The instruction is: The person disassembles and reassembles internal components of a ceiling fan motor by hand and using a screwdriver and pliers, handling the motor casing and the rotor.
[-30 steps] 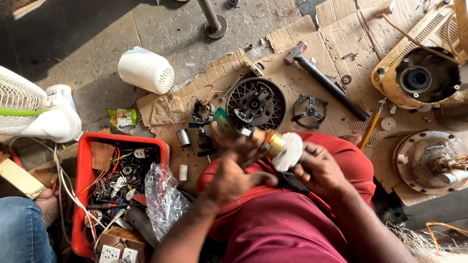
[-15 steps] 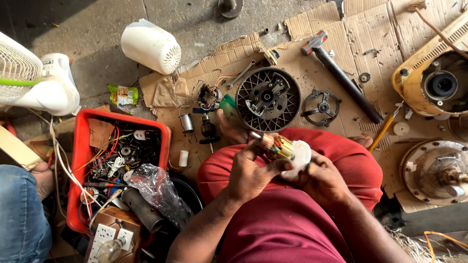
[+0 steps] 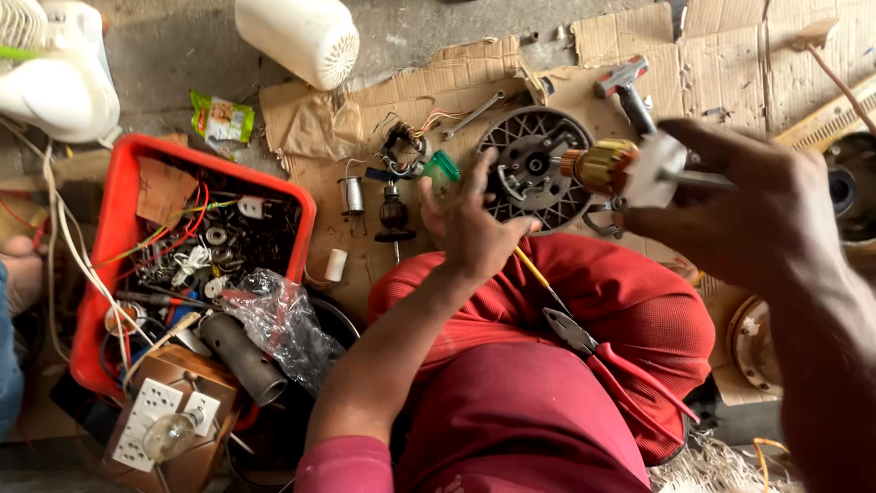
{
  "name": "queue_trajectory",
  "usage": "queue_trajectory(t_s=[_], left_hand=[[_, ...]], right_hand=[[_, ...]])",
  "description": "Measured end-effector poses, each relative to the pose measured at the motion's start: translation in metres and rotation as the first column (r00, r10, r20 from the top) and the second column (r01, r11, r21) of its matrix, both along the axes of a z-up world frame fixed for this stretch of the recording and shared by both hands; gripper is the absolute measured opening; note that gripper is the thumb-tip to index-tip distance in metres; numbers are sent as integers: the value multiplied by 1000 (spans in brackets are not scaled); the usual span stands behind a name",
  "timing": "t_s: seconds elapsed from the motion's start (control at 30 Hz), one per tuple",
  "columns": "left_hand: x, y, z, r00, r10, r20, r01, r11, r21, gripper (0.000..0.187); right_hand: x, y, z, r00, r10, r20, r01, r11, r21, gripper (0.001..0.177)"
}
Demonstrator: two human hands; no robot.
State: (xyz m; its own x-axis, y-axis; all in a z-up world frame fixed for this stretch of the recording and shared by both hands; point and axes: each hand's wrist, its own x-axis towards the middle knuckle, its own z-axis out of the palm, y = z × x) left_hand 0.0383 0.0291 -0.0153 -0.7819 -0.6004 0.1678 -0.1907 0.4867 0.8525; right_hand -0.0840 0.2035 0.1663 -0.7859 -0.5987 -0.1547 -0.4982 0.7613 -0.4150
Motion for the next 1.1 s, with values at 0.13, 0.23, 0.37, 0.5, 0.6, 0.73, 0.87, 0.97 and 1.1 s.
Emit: queue_trajectory(t_s=[0.13,0.23,0.37,0.5,0.6,0.73,0.87,0.97,1.1], left_hand=[[-10,9,-24,992,48,-117,-27,984,178,82],[-12,12,-30,981,81,-177,-62,992,113,73],[-11,15,-23,974,103,-204,-83,991,103,72],[-14,17,-17,979,122,-164,-99,985,142,71],[-15,18,-16,984,118,-134,-97,983,156,73],[-15,15,-14,986,102,-134,-79,983,164,73],[-15,16,-13,989,97,-112,-79,985,154,73],[-15,15,-13,989,88,-121,-68,985,158,73],[-15,16,-11,991,87,-103,-69,983,170,73]], right_hand=[[-10,-48,7,941,267,-206,-244,961,132,74],[-17,-65,-6,908,346,-234,-316,936,156,74],[-19,-76,-20,901,375,-219,-316,912,263,78],[-16,-81,-20,896,375,-239,-301,907,293,75],[-14,-83,-16,901,383,-206,-314,901,299,74],[-8,-92,-14,901,382,-205,-299,890,345,77],[-5,-93,-14,892,394,-222,-285,872,398,78],[-8,-91,-14,906,375,-197,-292,890,349,78],[-10,-89,-16,895,392,-213,-299,881,367,79]])
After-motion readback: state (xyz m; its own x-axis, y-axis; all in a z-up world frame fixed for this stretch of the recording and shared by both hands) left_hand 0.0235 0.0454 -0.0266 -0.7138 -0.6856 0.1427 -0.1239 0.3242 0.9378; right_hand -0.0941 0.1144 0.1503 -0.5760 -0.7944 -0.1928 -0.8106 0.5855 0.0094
